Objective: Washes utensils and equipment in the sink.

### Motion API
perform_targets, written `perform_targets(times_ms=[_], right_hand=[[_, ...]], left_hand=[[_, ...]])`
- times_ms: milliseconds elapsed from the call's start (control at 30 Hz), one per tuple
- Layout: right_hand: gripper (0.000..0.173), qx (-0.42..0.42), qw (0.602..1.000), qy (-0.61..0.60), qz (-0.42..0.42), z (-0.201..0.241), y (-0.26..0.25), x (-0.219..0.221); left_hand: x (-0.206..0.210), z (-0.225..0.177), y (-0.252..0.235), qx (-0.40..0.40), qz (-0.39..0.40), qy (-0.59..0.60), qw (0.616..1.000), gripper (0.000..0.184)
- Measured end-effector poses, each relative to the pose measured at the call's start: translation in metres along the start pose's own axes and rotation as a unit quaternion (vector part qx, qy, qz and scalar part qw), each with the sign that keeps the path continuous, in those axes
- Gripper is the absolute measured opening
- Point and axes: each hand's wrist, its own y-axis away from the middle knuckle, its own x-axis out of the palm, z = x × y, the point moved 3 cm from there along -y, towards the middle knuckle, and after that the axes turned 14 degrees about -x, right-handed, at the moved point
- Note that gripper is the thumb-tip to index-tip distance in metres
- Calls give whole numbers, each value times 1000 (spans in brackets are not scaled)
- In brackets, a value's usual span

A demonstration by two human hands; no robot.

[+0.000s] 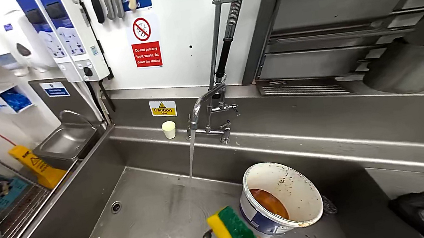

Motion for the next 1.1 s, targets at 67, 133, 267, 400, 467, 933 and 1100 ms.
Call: perform_targets(times_ms=[67,133,267,400,467,933,1100], right_hand=[[26,-7,996,85,-39,13,-11,-1],[34,8,980,186,-67,19,-23,2],[51,15,974,216,-73,9,-37,8],[60,15,972,222,-71,2,-47,22],[56,2,967,245,-75,1,-56,31],[52,-26,892,450,-24,-8,-101,82],[68,-51,889,442,112,-15,-88,98]], left_hand=[[-8,-1,-1,0,-48,26,999,33],[-11,-9,1,-13,-56,37,998,37],[-6,-18,-9,5,-72,48,996,36],[1,-21,-21,12,-44,58,997,29],[5,-24,-27,10,-47,41,998,21],[9,-51,-48,-103,-239,-410,874,37],[-7,-41,-51,-24,-243,-328,912,28]])
